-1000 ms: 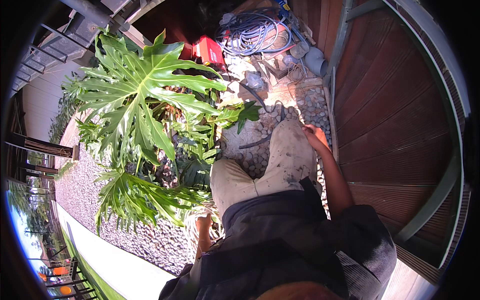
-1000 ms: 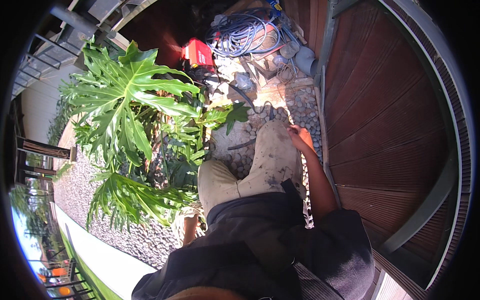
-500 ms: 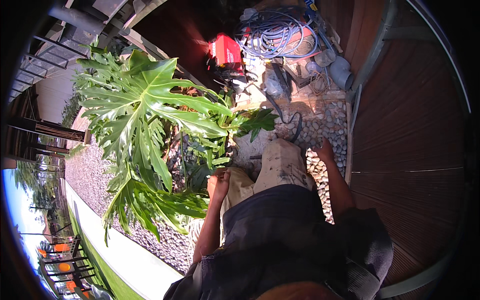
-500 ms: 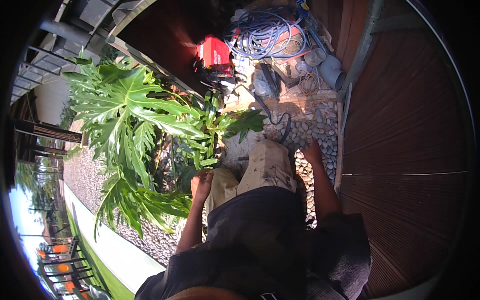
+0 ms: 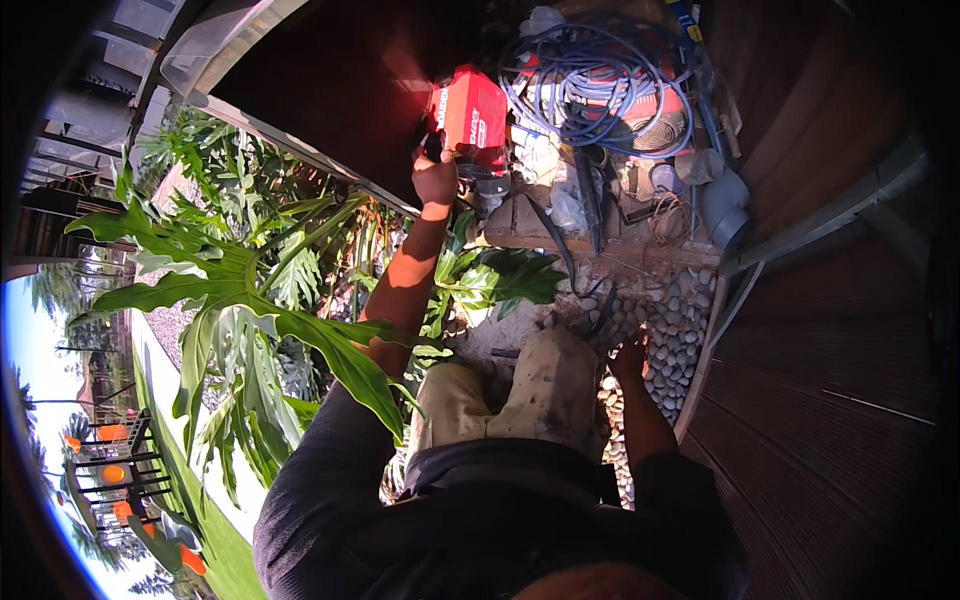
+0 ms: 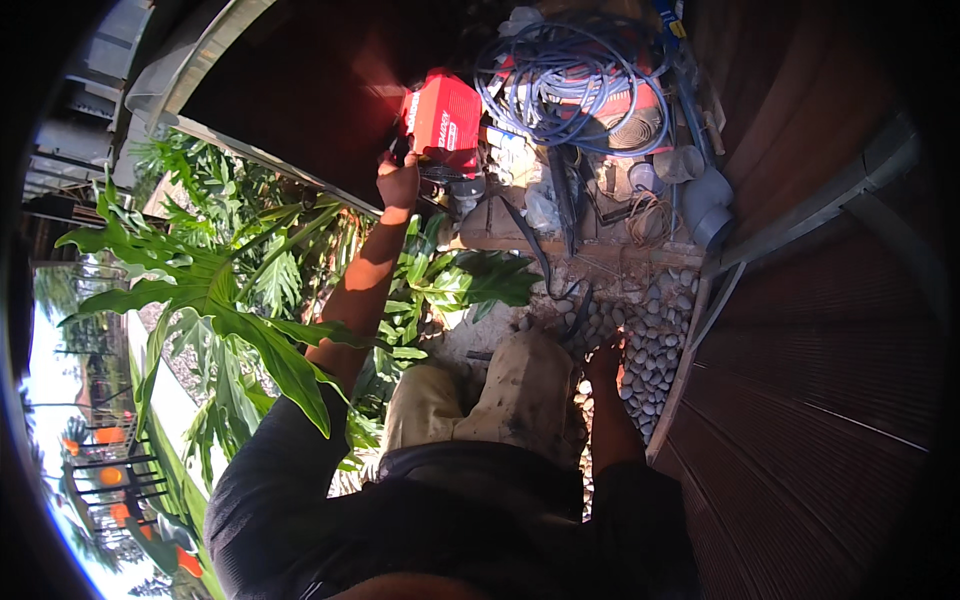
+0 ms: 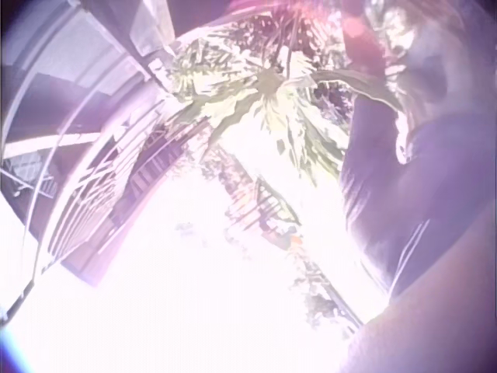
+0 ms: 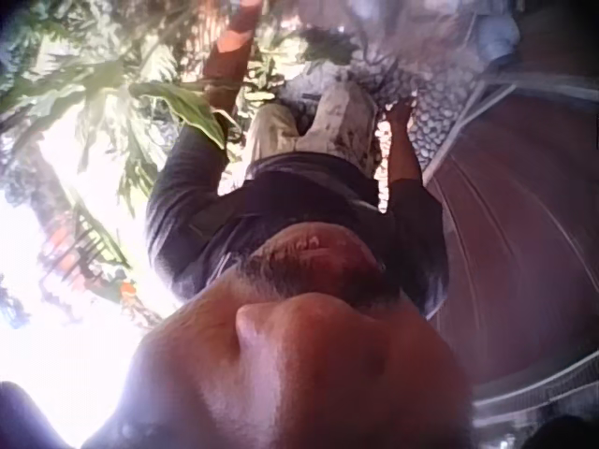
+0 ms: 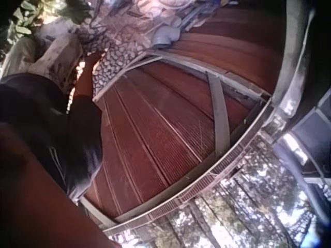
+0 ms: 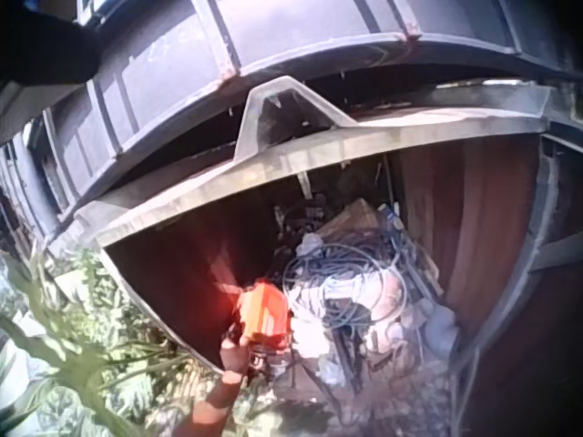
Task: The person picks up a coiled white extension cord from an outdoor storage area, walks to a separate storage cabinet, and then retrieves a blue coiled cable while holding a small electronic device.
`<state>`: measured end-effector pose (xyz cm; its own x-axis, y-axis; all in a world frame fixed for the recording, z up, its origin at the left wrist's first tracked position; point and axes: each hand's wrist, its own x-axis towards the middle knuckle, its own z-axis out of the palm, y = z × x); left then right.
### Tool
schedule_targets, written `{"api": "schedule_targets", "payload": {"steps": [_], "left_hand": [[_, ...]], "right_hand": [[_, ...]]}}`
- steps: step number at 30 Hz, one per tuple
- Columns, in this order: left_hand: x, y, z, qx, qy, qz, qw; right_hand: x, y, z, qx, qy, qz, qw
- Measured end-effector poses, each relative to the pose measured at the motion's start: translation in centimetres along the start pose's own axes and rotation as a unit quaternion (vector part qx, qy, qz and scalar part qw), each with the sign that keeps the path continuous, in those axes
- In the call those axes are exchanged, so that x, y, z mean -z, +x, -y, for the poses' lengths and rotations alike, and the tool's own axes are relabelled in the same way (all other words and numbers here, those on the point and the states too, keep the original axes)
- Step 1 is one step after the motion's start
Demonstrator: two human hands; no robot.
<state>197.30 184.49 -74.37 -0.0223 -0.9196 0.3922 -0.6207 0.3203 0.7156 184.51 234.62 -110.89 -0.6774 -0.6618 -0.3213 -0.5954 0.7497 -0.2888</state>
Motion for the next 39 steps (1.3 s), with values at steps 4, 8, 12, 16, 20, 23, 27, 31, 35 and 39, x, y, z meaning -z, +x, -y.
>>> {"api": "schedule_targets", "payload": {"steps": [4, 8, 12, 16, 20, 23, 27, 31, 35, 39], "left_hand": [[-1.9, 7.0, 1.8, 0.176, 0.182, 0.023, 0.967], [-3.8, 6.0, 0.7, 0.184, 0.145, 0.001, 0.972], [-4.5, 1.3, -0.6, 0.021, 0.081, -0.055, 0.995], [-2.7, -3.0, -2.7, 0.126, -0.472, 0.147, 0.86], [-1.3, -2.9, -7.2, 0.341, -0.547, 0.208, 0.735], [-0.4, -4.9, -2.6, 0.322, -0.649, 0.278, 0.631], [2.8, -7.5, -1.1, 0.193, -0.592, 0.377, 0.686], [6.6, -9.9, 5.0, 0.293, -0.572, 0.332, 0.691], [11.8, -14.8, 0.6, 0.27, -0.505, 0.28, 0.771], [17.1, -19.7, -0.9, 0.195, -0.46, 0.275, 0.821]], "right_hand": [[7.3, -1.3, 3.1, 0.041, -0.086, 0.102, 0.99], [9.1, -1.0, 2.2, 0.045, -0.064, 0.133, 0.988], [8.5, -0.8, 1.2, 0.017, -0.02, 0.14, 0.99], [8.1, -0.2, 2.0, -0.001, -0.005, 0.181, 0.983], [8.3, 1.2, 0.2, 0.025, 0.014, 0.186, 0.982], [9.1, -1.3, 2.1, 0.014, 0.091, 0.06, 0.994], [11.2, -5.2, 5.6, 0.057, 0.256, 0.047, 0.964], [13.2, -10.4, 11.8, 0.073, 0.256, 0.177, 0.948], [15.8, -11.8, 11.7, 0.045, 0.258, 0.146, 0.954], [18.0, -11.4, 14.5, 0.106, 0.236, 0.164, 0.952]]}}
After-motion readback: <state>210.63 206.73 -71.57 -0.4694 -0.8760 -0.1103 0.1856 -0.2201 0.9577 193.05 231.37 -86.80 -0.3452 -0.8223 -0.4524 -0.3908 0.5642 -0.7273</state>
